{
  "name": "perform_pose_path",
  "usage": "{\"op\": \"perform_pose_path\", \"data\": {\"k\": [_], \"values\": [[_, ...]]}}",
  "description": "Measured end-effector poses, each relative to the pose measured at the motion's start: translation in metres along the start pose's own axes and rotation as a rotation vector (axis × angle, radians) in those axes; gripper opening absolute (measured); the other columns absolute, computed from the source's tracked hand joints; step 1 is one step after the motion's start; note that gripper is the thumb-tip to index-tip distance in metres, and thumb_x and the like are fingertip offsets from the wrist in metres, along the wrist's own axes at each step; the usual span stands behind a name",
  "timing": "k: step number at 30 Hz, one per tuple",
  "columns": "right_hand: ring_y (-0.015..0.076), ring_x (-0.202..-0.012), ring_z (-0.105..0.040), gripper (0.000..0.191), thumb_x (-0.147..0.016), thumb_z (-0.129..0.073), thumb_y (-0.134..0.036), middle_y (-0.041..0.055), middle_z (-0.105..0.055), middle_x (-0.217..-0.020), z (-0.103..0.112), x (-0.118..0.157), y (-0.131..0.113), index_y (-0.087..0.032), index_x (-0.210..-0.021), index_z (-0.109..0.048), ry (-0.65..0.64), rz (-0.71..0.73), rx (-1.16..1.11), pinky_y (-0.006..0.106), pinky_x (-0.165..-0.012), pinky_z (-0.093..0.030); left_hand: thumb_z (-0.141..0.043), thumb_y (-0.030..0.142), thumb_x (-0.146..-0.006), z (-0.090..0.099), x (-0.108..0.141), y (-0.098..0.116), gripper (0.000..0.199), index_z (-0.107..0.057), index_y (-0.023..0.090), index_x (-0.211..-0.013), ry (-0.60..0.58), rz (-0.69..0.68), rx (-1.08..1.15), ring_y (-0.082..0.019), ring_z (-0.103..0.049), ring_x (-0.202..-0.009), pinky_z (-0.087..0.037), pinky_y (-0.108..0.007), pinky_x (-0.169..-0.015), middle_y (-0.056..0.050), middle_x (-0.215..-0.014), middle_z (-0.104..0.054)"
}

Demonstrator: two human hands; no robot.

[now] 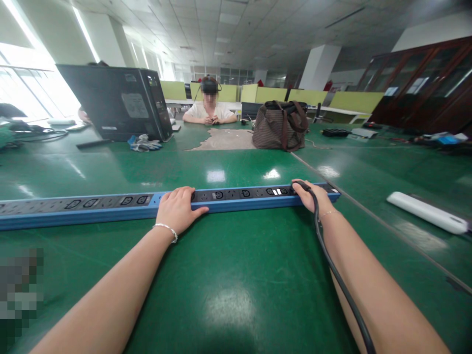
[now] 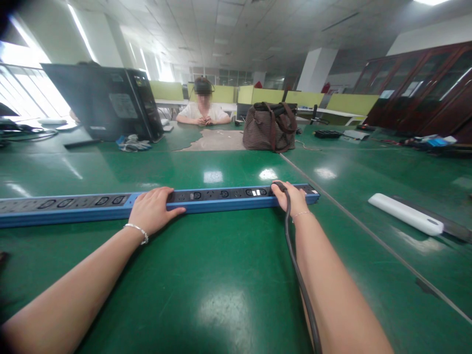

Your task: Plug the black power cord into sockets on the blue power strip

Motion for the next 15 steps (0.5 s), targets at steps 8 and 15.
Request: {"op": "perform_pose_path", "data": {"k": [8, 15], "values": [[0.0291, -0.127, -0.041, 0.042, -0.089, -0.034, -0.042, 0.0031, -0.059, -0.127, -0.003, 0.014, -0.003, -0.029, -0.118, -0.062, -0.047, -0.107, -0.021, 0.057, -0.105, -0.022, -0.051, 0.062, -0.075, 0.0, -0.001, 0.0, 0.065, -0.05, 0.016, -0.12, -0.006, 0.002, 0.002, -0.028, -0.05, -0.117, -0.034, -0.042, -0.099, -0.013, -0.123, -0.058], [0.0293, -0.13, -0.038, 0.042, -0.089, -0.035, -0.044, 0.0002, -0.055, -0.132, 0.0, 0.02, -0.007, -0.03, -0.119, -0.061, 0.004, -0.102, 0.054, 0.055, -0.106, -0.024, -0.051, 0.063, -0.075, 0.0, 0.0, 0.001, 0.065, -0.05, 0.016, -0.121, -0.009, 0.002, 0.011, -0.028, -0.05, -0.117, -0.034, -0.043, -0.099, -0.013, -0.123, -0.058]]}}
Point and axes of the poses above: each hand's wrist, its own x-axis away from the middle knuckle, its own z-axis out of the back of the hand, y = z × x, the point moved 6 cm from there along -x, towards the middle knuckle
